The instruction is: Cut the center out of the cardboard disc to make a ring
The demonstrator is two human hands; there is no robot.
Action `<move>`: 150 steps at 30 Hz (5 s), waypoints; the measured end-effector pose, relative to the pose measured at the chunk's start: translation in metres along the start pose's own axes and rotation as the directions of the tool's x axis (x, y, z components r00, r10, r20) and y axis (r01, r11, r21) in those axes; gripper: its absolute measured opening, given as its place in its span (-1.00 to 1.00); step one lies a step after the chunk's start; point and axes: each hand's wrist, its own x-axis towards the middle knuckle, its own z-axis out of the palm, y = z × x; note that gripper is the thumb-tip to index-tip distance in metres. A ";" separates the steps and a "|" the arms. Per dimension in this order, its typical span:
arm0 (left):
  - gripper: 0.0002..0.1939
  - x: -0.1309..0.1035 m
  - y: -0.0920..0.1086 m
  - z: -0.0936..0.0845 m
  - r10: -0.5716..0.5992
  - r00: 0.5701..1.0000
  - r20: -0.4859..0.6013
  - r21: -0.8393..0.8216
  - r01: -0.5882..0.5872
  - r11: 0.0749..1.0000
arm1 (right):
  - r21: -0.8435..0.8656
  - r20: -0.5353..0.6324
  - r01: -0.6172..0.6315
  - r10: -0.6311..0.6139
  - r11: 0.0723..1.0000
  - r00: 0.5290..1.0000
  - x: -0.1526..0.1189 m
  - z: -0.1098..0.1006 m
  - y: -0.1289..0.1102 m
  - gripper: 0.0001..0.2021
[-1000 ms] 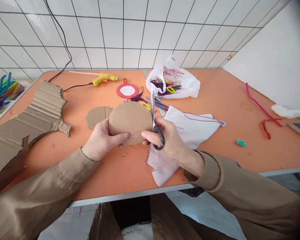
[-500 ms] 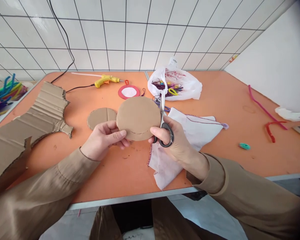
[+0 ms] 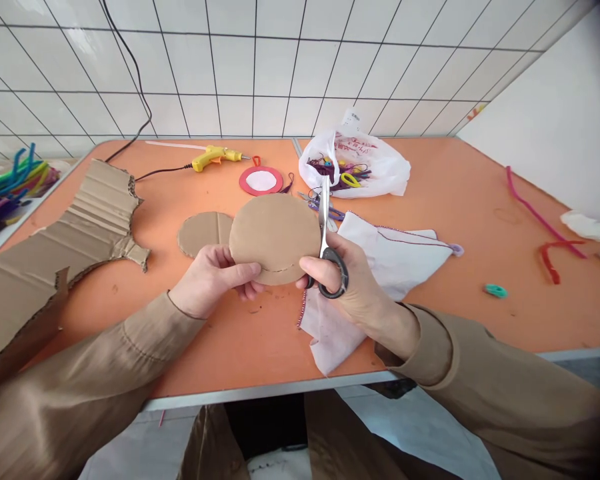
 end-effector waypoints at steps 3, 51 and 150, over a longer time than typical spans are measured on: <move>-0.78 0.000 -0.001 -0.001 0.008 1.000 -0.003 -0.023 -0.008 1.000 | 0.002 0.012 0.001 -0.001 1.000 1.000 0.001 0.000 0.001 -0.92; -0.71 -0.003 -0.004 0.027 0.011 0.990 -0.138 -0.195 -0.038 0.980 | 0.158 0.040 -0.023 0.017 0.987 0.999 0.008 0.011 -0.002 -0.91; -0.73 -0.005 0.008 0.005 -0.106 0.981 -0.159 -0.252 0.064 0.966 | -0.156 0.174 0.074 -0.046 0.985 0.984 0.002 0.000 -0.013 -0.75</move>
